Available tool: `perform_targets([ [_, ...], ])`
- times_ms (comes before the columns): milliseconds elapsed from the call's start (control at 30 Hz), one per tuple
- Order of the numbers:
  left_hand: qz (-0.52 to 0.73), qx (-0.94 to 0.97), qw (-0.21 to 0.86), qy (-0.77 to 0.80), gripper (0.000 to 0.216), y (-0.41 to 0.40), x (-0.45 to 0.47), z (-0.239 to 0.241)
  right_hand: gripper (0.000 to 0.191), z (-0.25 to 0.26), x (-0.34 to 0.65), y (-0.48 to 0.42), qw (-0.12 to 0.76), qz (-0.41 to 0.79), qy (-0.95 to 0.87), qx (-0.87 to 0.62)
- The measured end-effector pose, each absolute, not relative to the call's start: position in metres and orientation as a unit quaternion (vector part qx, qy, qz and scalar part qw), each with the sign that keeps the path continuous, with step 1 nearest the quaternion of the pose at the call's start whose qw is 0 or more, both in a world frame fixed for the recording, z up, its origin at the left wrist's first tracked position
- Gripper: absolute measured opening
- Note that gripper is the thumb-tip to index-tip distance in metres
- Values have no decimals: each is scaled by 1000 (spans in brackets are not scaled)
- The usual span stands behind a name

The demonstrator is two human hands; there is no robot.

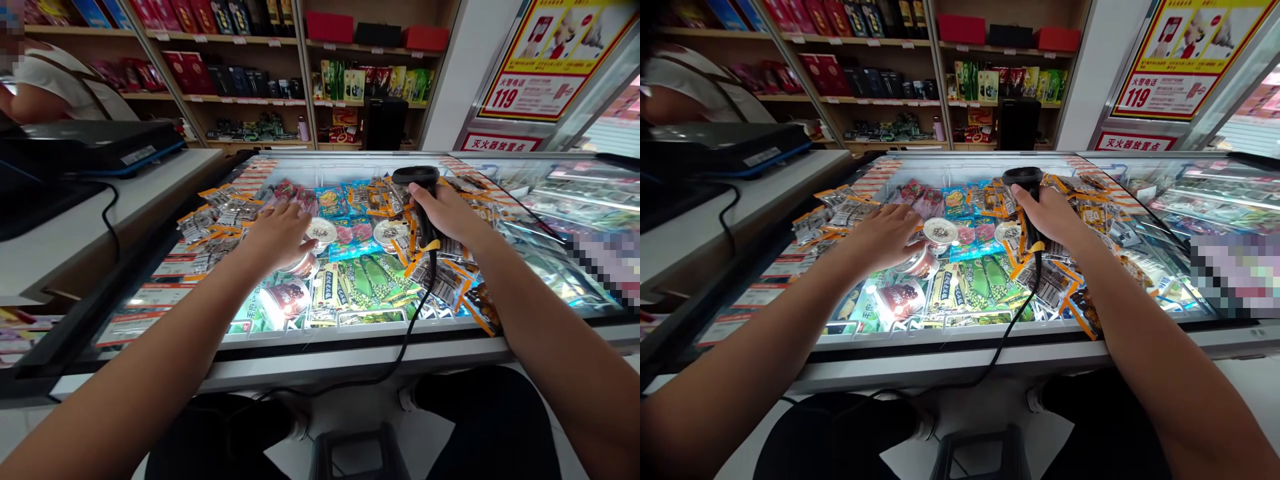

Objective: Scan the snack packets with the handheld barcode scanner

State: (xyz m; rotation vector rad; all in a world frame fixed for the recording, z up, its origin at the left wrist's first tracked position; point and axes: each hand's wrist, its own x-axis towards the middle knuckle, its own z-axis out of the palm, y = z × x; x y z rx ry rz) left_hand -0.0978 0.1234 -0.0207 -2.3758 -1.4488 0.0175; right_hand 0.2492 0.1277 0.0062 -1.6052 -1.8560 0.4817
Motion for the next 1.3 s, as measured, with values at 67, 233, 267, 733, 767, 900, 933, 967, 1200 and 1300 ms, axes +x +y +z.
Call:
perform_targets([
  [67,-14,-859,169,-483,50,121,-91,-22,67,7,248,125,309,194,-712,-600],
  [233,-53,-902,105,-416,56,111,-73,-19,64,8,242,118,282,264,-741,-550],
  [267,-59,-909,89,-403,58,109,-71,-19,62,8,240,116,284,274,-744,-538],
  [733,-14,-912,56,-406,53,116,-76,-29,61,26,228,93,182,603,-610,-481],
  [767,-14,-911,57,-409,53,116,-76,-29,60,26,227,91,163,612,-608,-479],
  [900,-19,-909,59,-412,52,116,-76,-30,57,23,224,90,139,630,-596,-478],
  [933,-20,-908,60,-414,52,115,-76,-30,57,21,224,91,141,631,-595,-477],
  [967,-21,-907,61,-417,52,115,-75,-31,57,20,224,92,144,633,-593,-476],
  [1200,-16,-896,71,-438,56,112,-71,-32,58,21,224,90,148,628,-601,-472],
  [1300,-16,-890,84,-447,56,114,-73,-34,55,21,222,92,182,610,-608,-475],
])
